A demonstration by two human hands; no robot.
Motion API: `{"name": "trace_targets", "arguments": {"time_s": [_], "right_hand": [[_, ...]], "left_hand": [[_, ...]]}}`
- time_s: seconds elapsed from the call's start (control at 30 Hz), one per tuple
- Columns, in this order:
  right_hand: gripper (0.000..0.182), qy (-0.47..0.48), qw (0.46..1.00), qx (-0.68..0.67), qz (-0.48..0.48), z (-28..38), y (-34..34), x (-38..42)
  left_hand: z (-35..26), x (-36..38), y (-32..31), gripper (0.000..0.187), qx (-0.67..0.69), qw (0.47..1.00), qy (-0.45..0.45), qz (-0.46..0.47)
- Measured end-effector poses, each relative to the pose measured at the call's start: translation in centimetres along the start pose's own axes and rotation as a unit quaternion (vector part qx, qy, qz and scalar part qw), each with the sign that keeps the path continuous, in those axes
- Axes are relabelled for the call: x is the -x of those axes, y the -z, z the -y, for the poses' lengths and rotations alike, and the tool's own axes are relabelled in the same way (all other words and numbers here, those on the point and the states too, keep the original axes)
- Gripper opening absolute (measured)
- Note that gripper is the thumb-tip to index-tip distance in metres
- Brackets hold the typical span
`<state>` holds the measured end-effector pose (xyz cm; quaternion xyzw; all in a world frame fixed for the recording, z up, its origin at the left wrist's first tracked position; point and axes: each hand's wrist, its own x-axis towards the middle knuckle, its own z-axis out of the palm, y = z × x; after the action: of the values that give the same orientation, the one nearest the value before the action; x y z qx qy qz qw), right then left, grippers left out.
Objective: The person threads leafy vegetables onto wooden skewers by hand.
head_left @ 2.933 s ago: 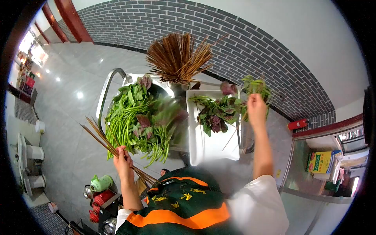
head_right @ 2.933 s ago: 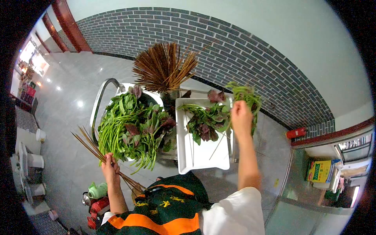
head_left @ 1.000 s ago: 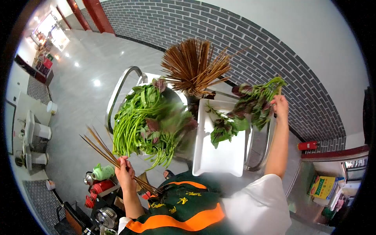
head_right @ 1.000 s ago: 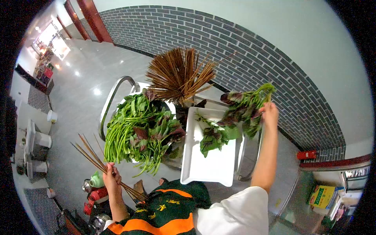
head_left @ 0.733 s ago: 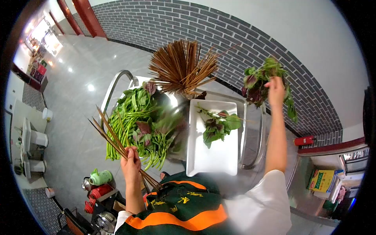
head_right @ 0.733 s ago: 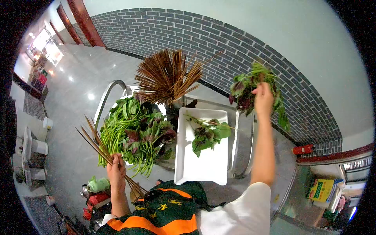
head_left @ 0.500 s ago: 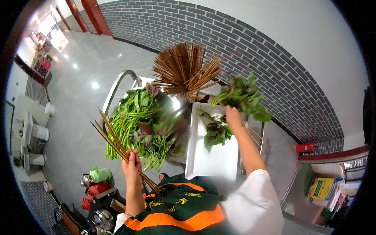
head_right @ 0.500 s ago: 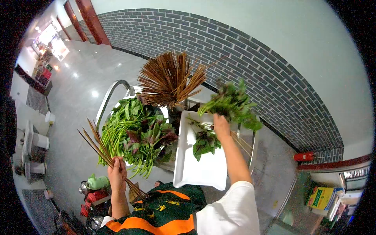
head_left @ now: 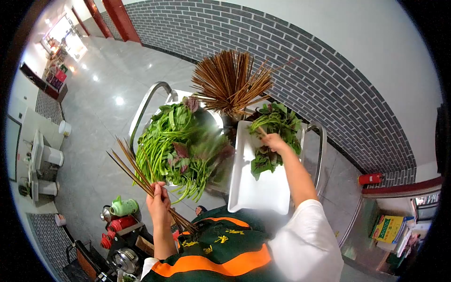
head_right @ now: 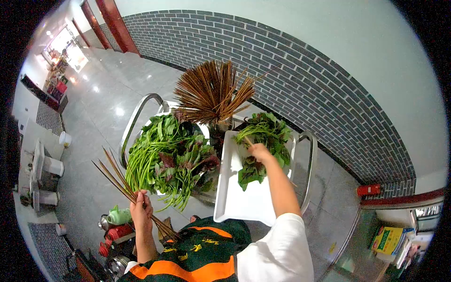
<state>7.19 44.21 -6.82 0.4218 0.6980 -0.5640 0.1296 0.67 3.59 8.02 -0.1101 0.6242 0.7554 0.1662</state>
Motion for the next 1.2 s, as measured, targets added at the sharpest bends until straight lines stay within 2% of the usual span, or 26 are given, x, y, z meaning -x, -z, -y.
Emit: {"name": "trace_targets", "arguments": {"time_s": [0.03, 0.07, 0.1, 0.13, 0.2, 0.3, 0.4, 0.5, 0.57, 0.63, 0.67, 0.7, 0.77, 0.83, 0.9, 1.03, 1.2], "right_hand": [[0.012, 0.016, 0.998, -0.039, -0.036, 0.3, 1.1, 1.1], [0.012, 0.056, 0.988, -0.135, -0.044, 0.3, 2.8, 2.9], [0.009, 0.075, 0.981, -0.155, -0.087, 0.4, 4.5, 4.4], [0.01, 0.097, 0.964, -0.23, -0.09, 0.1, 6.6, 6.2], [0.01, 0.122, 0.943, -0.293, -0.105, 0.4, 9.6, 10.5], [0.01, 0.177, 0.891, -0.414, -0.063, 1.5, 11.1, 17.5], [0.011, 0.206, 0.882, -0.409, -0.109, 3.0, 9.4, 23.2], [0.013, 0.221, 0.867, -0.418, -0.155, 3.3, 6.5, 25.4], [0.011, 0.21, 0.864, -0.393, -0.234, 3.3, 3.8, 24.5], [0.014, 0.151, 0.883, -0.351, -0.273, 2.4, 0.6, 20.7], [0.015, 0.178, 0.898, -0.214, -0.342, 0.6, -1.4, 17.1], [0.016, 0.201, 0.891, -0.071, -0.402, -1.0, -3.6, 13.4], [0.016, 0.19, 0.897, -0.02, -0.4, -1.0, -7.9, 9.2], [0.014, 0.132, 0.928, 0.015, -0.348, -0.4, -11.1, 6.1], [0.012, 0.149, 0.906, 0.086, -0.387, -0.5, -13.4, 3.6], [0.022, 0.086, 0.93, 0.059, -0.352, 0.0, -13.9, 1.7], [0.019, 0.113, 0.939, 0.086, -0.313, 0.1, -15.5, 0.7]], "left_hand": [[-0.1, -0.1, 0.1, 0.013, 0.001, 1.0, -0.003, 0.001], [-0.2, -0.2, 0.1, 0.013, 0.003, 1.0, -0.006, 0.002], [-0.2, -0.3, 0.2, 0.013, 0.003, 1.0, -0.003, 0.007], [-0.2, -0.4, 0.3, 0.013, 0.0, 1.0, -0.001, 0.003], [-0.1, -0.7, 0.7, 0.013, -0.004, 1.0, 0.004, 0.005], [-0.1, -1.0, 1.1, 0.013, -0.004, 1.0, 0.01, 0.018], [-0.4, -1.4, 1.1, 0.013, -0.011, 0.999, 0.018, 0.027], [-0.5, -1.9, 1.3, 0.013, -0.015, 0.999, 0.015, 0.04], [-0.8, -2.1, 1.3, 0.013, -0.006, 0.999, 0.014, 0.047], [-0.8, -2.2, 1.5, 0.013, -0.003, 0.999, 0.011, 0.053], [-0.8, -2.2, 1.6, 0.014, -0.001, 0.998, 0.008, 0.057], [-0.7, -2.3, 1.9, 0.014, 0.001, 0.999, 0.006, 0.054], [-0.7, -2.2, 2.7, 0.015, 0.01, 0.999, 0.015, 0.045], [-1.0, -1.7, 3.4, 0.016, 0.005, 1.0, 0.001, 0.027], [-1.4, -1.3, 4.2, 0.016, 0.002, 1.0, -0.016, 0.008], [-1.6, -0.9, 6.6, 0.015, 0.014, 0.999, -0.014, -0.037], [-1.1, -0.4, 7.0, 0.015, 0.007, 0.997, -0.024, -0.069]]}}
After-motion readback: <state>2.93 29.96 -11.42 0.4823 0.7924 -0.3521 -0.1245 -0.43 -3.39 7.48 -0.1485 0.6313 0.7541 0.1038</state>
